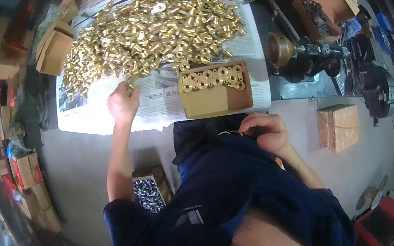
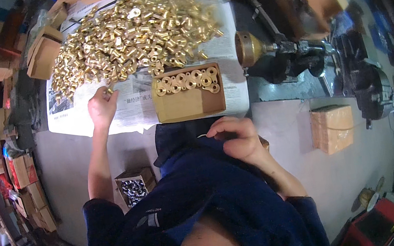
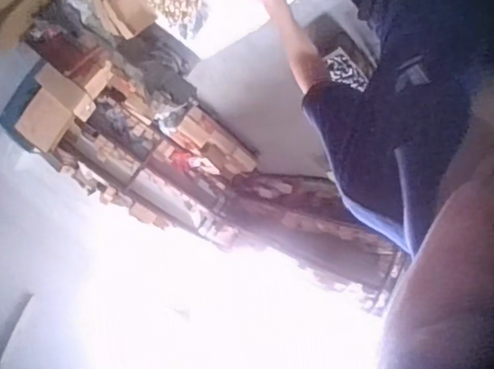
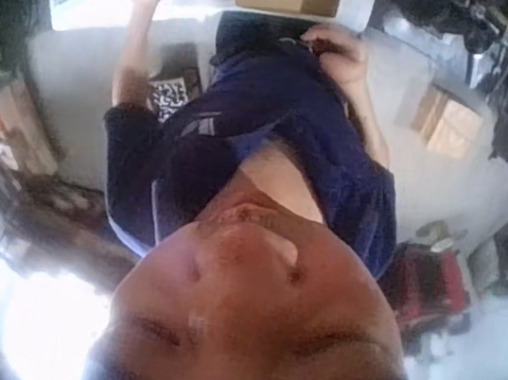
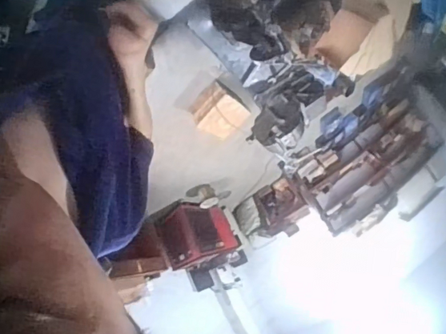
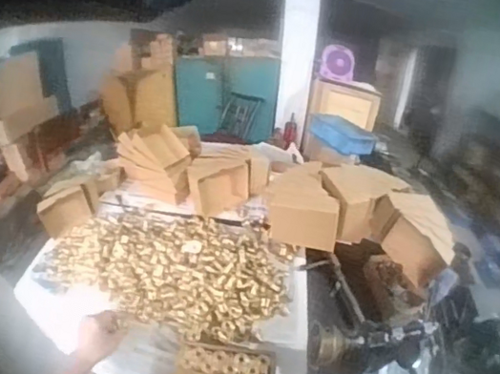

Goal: The person labels small cardboard boxes with a pen, then opens a box and places brass-colored metal parts into it one by one. The workspace includes a large pile of similar parts on a table covered with newspaper.

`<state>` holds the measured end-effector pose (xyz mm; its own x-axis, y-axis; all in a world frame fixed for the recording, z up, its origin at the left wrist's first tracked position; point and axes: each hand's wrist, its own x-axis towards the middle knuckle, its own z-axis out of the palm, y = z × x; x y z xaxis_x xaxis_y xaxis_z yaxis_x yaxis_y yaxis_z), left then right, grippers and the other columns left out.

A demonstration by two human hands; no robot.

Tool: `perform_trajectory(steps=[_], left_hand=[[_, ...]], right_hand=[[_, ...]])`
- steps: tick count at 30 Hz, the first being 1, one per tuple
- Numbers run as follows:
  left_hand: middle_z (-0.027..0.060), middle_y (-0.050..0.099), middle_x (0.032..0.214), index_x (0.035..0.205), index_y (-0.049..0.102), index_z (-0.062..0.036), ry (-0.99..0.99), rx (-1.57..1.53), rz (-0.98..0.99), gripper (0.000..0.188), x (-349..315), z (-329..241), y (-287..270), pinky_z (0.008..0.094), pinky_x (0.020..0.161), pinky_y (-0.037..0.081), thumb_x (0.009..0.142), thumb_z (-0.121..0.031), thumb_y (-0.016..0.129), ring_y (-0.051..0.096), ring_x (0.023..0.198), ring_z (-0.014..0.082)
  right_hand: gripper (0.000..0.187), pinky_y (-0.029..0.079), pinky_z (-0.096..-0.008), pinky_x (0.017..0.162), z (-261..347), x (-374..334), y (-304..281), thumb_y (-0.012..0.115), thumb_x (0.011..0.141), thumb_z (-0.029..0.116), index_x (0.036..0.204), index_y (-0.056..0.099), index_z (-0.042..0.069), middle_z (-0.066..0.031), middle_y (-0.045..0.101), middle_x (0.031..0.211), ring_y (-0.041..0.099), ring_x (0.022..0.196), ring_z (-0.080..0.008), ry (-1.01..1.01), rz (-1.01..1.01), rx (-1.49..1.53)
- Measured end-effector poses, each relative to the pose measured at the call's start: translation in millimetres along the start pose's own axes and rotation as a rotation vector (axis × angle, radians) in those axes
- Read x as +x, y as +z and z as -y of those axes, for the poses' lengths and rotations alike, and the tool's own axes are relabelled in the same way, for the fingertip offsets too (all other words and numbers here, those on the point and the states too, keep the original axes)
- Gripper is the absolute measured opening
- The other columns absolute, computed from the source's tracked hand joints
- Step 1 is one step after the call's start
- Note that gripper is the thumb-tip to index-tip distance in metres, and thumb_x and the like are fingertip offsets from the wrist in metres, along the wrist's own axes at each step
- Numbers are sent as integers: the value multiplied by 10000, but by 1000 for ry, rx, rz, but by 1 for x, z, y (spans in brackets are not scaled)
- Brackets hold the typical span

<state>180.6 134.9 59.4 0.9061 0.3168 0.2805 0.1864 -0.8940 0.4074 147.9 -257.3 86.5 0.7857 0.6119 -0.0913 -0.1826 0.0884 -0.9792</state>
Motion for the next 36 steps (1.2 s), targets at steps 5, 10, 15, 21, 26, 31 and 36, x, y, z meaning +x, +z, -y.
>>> perform_trajectory(steps=[5,10,15,21,26,31,36], left_hand=[[74,594,555,844,677,-47,34,-58,42,229,-4,-32,-21,331,484,466,691,-187,776,582,472,225],[49,559,533,858,660,-18,148,-399,276,212,-14,-85,-28,257,448,424,690,-88,770,537,462,100],[55,597,638,943,662,-3,339,-597,721,282,-48,-149,-35,256,515,462,686,-89,740,577,529,114],[84,609,649,946,657,-8,525,-505,810,288,-48,-166,-23,293,507,477,680,-102,716,612,534,182],[132,644,709,927,650,-29,538,-497,746,236,-44,-176,-27,391,580,506,736,-168,661,638,649,322],[113,624,739,949,641,-21,690,-455,517,240,-46,-171,-23,356,567,494,743,-116,719,628,637,284],[128,628,786,923,630,-7,731,-471,538,215,-44,-176,-25,373,573,485,749,-100,715,624,678,305]], right_hand=[[396,446,-257,709,12,10,11,517,586,-46,947,678,-8,-76,634,939,562,803,-145,-18,-14,-16],[363,461,-269,706,21,20,16,550,608,-18,948,676,-4,-98,645,966,574,807,-155,-104,2,-89],[356,472,-290,705,33,24,19,602,600,54,946,673,11,-150,632,969,602,828,-240,-169,57,-314],[309,484,-330,632,31,18,14,621,597,98,889,665,10,-135,619,803,606,717,-280,-108,98,-405],[246,476,-303,610,29,19,16,606,615,51,850,655,1,-119,622,781,608,684,-229,-174,6,-412],[198,460,-260,606,24,19,15,579,648,-4,835,641,-8,-86,618,736,592,677,-138,30,-90,-199],[154,443,-245,591,4,20,12,573,659,-8,802,630,-10,-46,607,705,555,667,-87,64,-96,-19]])
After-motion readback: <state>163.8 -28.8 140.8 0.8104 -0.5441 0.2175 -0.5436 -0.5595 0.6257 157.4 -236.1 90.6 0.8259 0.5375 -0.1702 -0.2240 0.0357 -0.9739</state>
